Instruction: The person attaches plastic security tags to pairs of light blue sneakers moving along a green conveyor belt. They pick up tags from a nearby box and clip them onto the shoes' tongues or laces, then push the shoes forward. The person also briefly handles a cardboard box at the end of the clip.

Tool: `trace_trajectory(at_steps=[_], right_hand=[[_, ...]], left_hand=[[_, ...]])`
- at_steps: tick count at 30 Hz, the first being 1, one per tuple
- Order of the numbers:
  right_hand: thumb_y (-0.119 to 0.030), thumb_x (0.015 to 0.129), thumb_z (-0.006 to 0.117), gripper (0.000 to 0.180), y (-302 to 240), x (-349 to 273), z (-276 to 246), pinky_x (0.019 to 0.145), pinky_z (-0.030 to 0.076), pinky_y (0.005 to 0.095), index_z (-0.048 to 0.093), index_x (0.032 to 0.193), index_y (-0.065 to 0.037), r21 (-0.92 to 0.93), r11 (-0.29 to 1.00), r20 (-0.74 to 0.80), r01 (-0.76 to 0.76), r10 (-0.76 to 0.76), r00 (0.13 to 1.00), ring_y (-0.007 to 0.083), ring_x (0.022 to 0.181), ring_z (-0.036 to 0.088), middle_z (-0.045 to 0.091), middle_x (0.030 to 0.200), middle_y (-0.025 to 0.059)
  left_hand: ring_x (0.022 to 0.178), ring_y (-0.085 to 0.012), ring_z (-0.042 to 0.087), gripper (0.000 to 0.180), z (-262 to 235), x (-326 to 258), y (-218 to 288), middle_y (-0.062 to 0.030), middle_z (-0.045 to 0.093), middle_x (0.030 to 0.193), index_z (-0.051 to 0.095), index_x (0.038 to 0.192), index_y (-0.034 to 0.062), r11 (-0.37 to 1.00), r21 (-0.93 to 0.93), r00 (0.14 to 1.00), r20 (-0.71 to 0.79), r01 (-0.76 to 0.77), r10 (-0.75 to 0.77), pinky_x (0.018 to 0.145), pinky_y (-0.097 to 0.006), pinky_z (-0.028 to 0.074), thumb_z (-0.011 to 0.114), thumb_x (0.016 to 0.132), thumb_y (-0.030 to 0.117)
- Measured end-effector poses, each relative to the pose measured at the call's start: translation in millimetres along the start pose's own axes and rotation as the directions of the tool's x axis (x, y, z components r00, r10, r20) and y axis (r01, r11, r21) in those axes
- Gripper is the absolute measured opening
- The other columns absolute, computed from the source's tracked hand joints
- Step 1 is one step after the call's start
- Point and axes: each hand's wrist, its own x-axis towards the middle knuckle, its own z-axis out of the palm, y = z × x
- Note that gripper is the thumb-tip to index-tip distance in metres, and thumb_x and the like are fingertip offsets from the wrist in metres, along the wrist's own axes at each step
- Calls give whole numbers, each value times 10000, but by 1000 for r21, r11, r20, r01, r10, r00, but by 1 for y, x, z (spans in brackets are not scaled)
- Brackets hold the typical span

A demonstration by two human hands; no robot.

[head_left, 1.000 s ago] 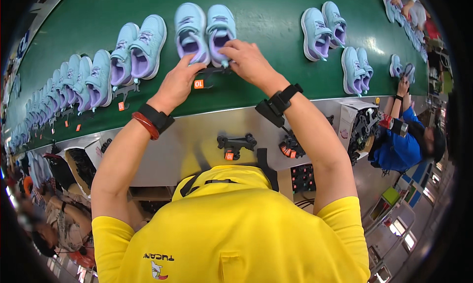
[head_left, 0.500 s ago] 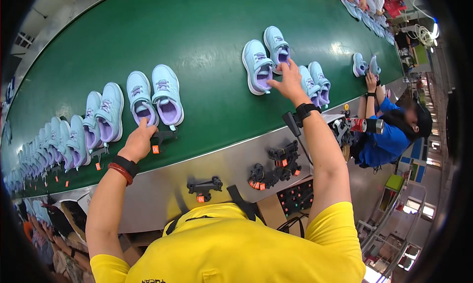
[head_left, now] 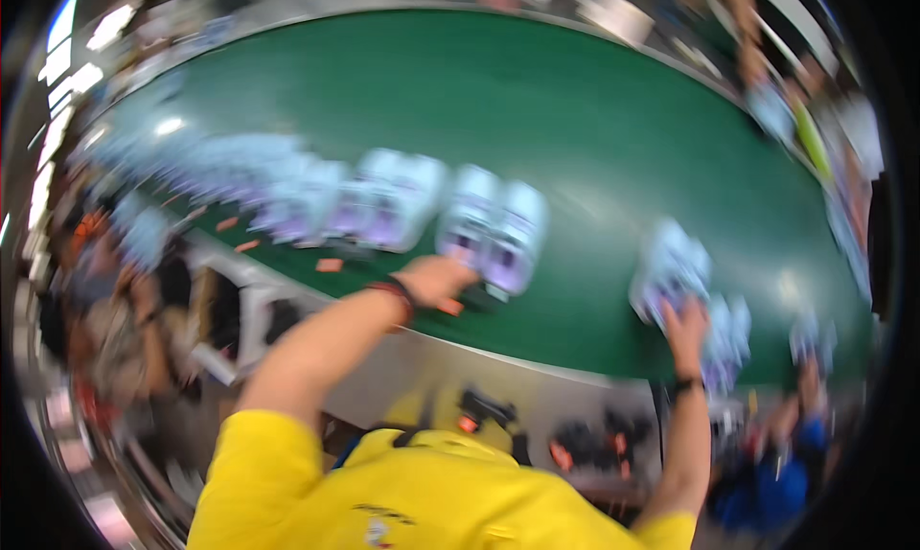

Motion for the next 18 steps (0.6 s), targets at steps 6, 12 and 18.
trace_trajectory(at_steps=[6,12,18], right_hand=[[-283,746,694,351,13,20,53,746,440,445,487,976,-116,-6,964,-193,-267,261,946,327,809,612,619,864,103],[-256,750,623,291,-72,7,58,730,405,425,447,946,-130,-74,964,-171,-254,239,956,325,768,608,622,822,82],[-265,769,620,277,-137,-6,69,799,381,418,474,956,-123,-1,974,-38,-226,226,973,299,822,609,630,830,84]], left_hand=[[919,-389,597,140,17,-13,-10,-232,497,1158,621,892,52,997,80,965,-262,-5,26,781,-459,484,551,787,113],[908,-376,597,273,40,-4,-13,-207,464,1193,616,1086,96,996,86,963,-270,6,18,779,-455,484,520,831,114],[997,-339,556,533,32,-51,6,-178,362,1332,470,1301,193,974,217,896,-443,69,35,794,-429,474,572,790,83]])
